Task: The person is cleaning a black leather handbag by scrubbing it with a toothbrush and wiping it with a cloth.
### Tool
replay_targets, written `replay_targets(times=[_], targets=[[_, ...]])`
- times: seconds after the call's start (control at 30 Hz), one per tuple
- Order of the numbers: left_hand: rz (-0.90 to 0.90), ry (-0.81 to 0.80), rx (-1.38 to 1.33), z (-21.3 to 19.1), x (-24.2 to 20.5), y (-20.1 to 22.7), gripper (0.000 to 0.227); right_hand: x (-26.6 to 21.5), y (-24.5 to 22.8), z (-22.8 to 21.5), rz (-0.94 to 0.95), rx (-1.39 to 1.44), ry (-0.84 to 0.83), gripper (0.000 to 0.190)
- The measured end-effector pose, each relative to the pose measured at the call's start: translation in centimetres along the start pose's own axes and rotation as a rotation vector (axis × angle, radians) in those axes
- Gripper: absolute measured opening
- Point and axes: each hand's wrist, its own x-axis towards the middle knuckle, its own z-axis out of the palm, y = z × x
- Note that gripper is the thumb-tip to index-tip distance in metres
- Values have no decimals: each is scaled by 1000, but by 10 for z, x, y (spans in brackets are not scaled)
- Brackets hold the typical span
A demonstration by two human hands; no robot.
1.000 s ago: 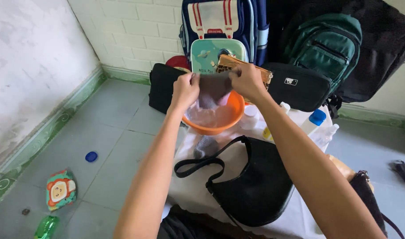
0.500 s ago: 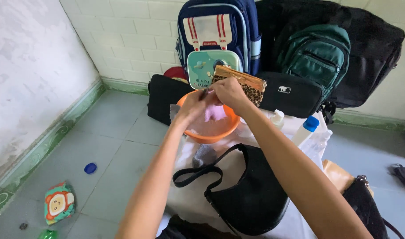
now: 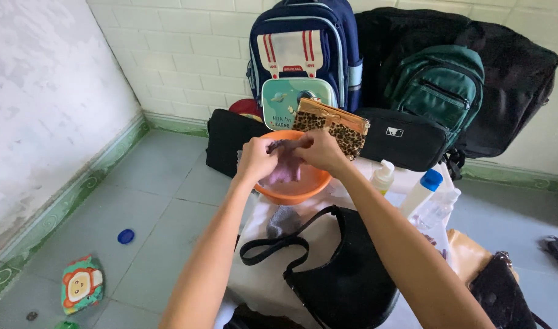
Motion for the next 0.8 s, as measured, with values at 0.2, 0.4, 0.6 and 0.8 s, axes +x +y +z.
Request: replay_targets(times=[0.2,0.4,0.6,0.8], targets=[[-165,83,-51,13,17,1,34,-4,-28,21,32,-299,183,30],[-211,35,-150,-20,-4,37,45,-35,-61,12,-25,23,-50,18],[-232,84,-145,-11,2,27,38,-7,11,26,-224,181,12,61],[-311,152,-197,-2,15,6,41,14,33,35,-88,-193,71,42]])
